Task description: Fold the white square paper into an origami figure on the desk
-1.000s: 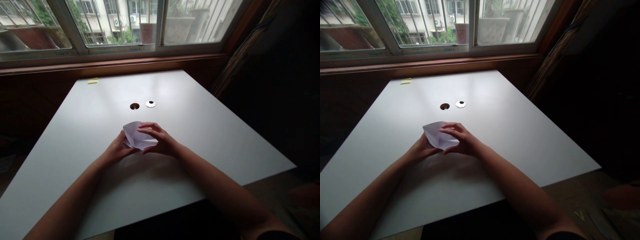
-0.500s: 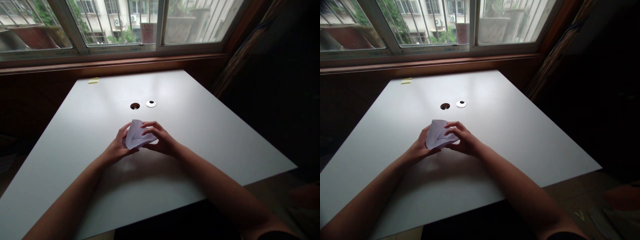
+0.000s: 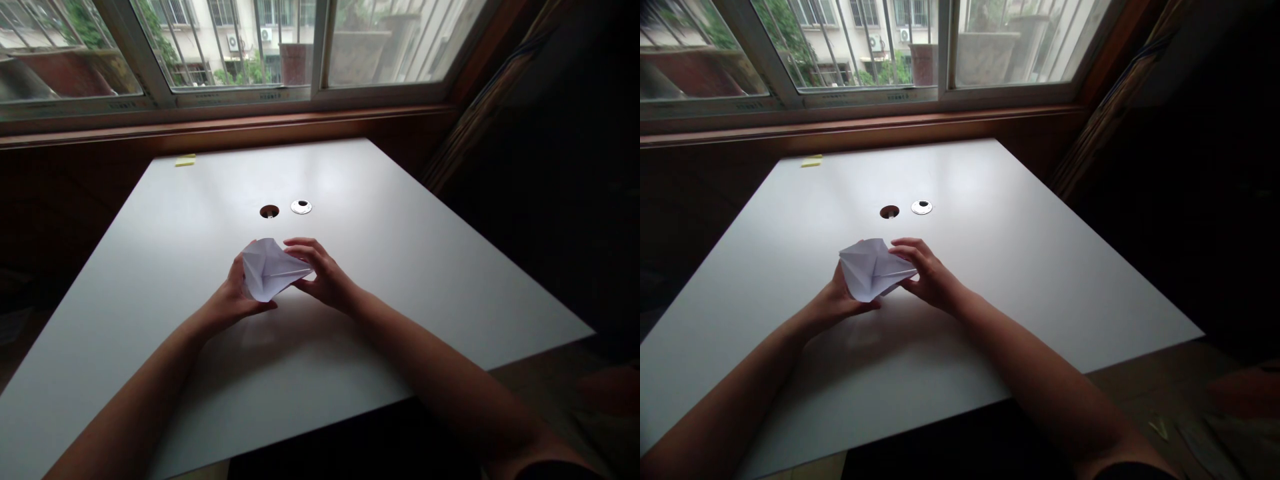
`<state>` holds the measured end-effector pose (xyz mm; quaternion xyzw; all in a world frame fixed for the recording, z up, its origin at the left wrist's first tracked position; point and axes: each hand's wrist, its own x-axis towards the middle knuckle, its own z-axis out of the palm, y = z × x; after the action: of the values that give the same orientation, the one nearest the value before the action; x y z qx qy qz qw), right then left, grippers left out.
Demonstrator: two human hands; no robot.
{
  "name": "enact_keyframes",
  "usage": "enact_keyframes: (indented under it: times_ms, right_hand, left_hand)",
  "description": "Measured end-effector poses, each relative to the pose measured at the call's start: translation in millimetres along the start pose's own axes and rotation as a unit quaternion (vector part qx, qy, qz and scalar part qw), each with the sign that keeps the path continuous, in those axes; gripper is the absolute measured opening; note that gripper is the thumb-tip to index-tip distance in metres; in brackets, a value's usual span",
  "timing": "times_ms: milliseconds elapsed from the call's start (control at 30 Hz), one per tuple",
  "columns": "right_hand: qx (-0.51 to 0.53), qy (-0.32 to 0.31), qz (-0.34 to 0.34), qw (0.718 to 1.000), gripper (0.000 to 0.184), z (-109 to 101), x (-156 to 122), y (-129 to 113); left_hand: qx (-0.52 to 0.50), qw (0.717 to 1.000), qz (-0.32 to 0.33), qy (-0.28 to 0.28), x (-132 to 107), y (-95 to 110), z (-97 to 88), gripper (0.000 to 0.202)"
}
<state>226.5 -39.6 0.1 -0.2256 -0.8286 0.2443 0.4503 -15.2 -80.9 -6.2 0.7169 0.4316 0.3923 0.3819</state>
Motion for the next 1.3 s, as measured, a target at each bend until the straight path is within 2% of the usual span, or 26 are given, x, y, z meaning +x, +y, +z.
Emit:
enact_keyframes:
  times_ms: [100,267,467,600,800,967,1100,1300]
  right_hand:
    - [0.0,-0.013,0.001,1.0,0.053,0,-1,3]
    - [-0.02,-0.039,-0.003,0.999,0.042,-2,-2,5]
    - [0.006,-0.053,-0.013,0.998,0.048,-3,-2,8]
    - [0.014,-0.051,0.005,0.999,0.042,-3,-2,8]
    - [0.05,-0.034,0.033,0.998,0.031,-1,-4,13]
    - [0.046,-0.041,0.037,0.997,0.035,3,-8,26]
    - [0.011,-0.079,0.027,0.996,0.037,5,-10,31]
    - [-0.112,-0.12,-0.004,0.986,0.032,2,-12,31]
  left_hand:
    - [0.004,1.0,-0.013,-0.004,-1,-1,-0.7,0.117]
    - [0.012,1.0,-0.004,0.013,-1,-5,0.3,0.116]
    - [0.024,0.999,-0.019,0.035,1,-6,1.6,0.107]
    - [0.025,0.999,-0.008,0.032,2,-6,1.9,0.105]
    - [0.008,0.999,0.005,0.035,-1,-11,3.3,0.112]
    - [0.116,0.991,0.049,0.04,-1,-16,5.3,0.105]
    - [0.175,0.982,0.051,0.056,1,-16,8.3,0.1]
    - [0.168,0.983,0.038,0.066,3,-17,9.5,0.098]
